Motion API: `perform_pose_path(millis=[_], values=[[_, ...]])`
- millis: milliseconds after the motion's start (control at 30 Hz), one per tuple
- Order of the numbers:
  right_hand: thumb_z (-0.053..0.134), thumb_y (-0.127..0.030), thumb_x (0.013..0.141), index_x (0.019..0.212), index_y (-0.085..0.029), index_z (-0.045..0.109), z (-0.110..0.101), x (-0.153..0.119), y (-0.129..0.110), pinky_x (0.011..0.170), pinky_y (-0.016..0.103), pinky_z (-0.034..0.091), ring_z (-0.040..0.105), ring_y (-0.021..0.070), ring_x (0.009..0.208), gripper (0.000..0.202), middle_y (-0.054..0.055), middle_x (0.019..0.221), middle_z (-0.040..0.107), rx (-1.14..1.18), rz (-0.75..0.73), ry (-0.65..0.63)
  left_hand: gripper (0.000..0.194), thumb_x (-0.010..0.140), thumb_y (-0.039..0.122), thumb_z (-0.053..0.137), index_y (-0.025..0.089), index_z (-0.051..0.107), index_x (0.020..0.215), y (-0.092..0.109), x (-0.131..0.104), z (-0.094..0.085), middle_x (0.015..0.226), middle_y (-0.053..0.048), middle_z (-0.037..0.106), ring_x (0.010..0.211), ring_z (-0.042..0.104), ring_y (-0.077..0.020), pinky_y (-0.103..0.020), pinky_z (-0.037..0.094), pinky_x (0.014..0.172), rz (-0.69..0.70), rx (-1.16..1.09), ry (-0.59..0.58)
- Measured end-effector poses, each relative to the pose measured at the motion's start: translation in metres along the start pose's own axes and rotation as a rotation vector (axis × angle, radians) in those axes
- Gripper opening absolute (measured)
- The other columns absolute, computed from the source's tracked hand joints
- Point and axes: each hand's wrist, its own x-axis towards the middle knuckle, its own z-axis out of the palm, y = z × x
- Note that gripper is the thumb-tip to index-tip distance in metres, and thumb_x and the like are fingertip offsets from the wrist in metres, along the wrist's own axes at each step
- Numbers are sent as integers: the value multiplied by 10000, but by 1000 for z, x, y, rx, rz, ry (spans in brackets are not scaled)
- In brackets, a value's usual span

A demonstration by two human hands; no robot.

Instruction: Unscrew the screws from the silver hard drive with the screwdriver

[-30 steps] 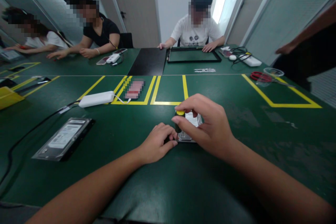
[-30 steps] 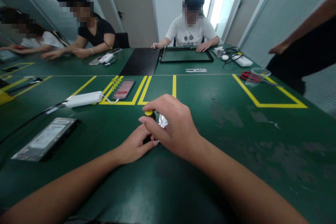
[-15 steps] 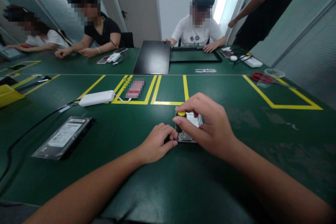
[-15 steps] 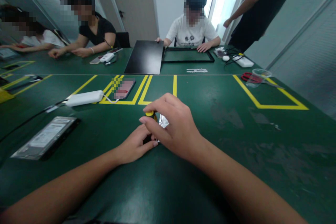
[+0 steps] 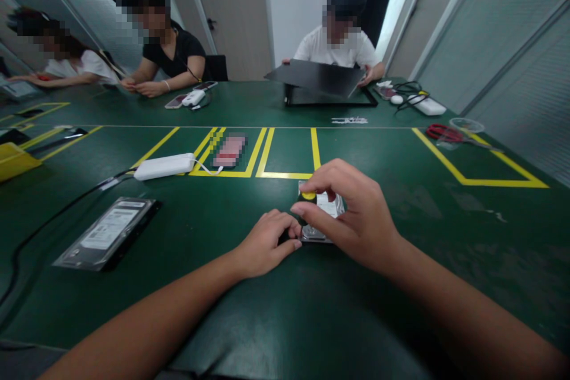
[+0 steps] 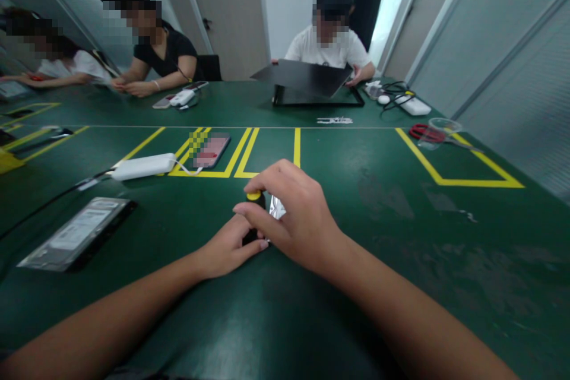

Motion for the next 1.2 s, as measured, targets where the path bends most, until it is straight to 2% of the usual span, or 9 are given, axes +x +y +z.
perform_pose_path(millis=[233,333,467,567,733,833,967,1100,1200], values=[[585,-166,869,1016,-208,651,-1,-2,-5,791,343,514,643,171,838,166,35,932,717,5,38,-20,166,930,339,601,213,617,1036,-3,0,3,1089,-60,659,1050,559,-257,-436,425,964,7,-9,3],[643,-226,874,989,-210,658,1,-1,-3,800,353,517,638,187,889,118,46,931,699,34,3,0,153,927,328,599,206,612,1019,-2,0,2,1053,-54,663,1002,576,-246,-409,450,907,-16,-21,0],[704,-263,862,942,-207,671,1,0,1,720,313,499,615,166,821,103,30,861,675,5,-1,21,94,917,294,608,203,590,937,3,1,-1,928,-23,640,903,576,-218,-361,450,825,-24,-20,-2],[692,-251,868,980,-194,667,1,0,0,733,315,496,620,158,798,128,26,874,697,-26,10,18,89,915,289,613,204,587,923,3,1,-1,941,-24,641,914,573,-218,-375,443,863,-6,-16,3],[601,-166,862,992,-200,659,0,-1,-5,772,335,507,634,164,807,147,26,889,711,3,33,-10,129,939,323,602,214,613,1008,-3,0,2,1105,-51,663,1064,570,-255,-430,410,976,15,-15,6],[620,-201,881,989,-198,667,1,-1,-5,808,351,510,638,180,875,117,43,912,701,41,13,-5,131,932,316,605,208,612,1006,-3,0,2,1095,-52,662,1033,576,-252,-423,418,947,13,-15,8],[715,-291,866,963,-182,696,2,1,-1,733,311,503,614,166,835,148,44,875,664,22,2,24,97,914,282,615,201,604,968,2,1,-1,968,-25,646,904,576,-218,-373,431,843,-5,-16,4],[718,-274,871,973,-163,694,1,-1,0,727,299,493,615,151,801,153,39,871,688,-10,5,24,69,904,258,624,201,592,924,4,2,-2,920,-8,627,888,563,-205,-354,425,829,5,-21,13],[680,-226,876,1011,-170,667,1,-3,-2,738,309,493,627,150,793,146,30,903,711,-36,23,33,84,915,272,623,206,600,959,2,1,0,975,-18,644,935,570,-212,-369,428,881,10,-24,6]])
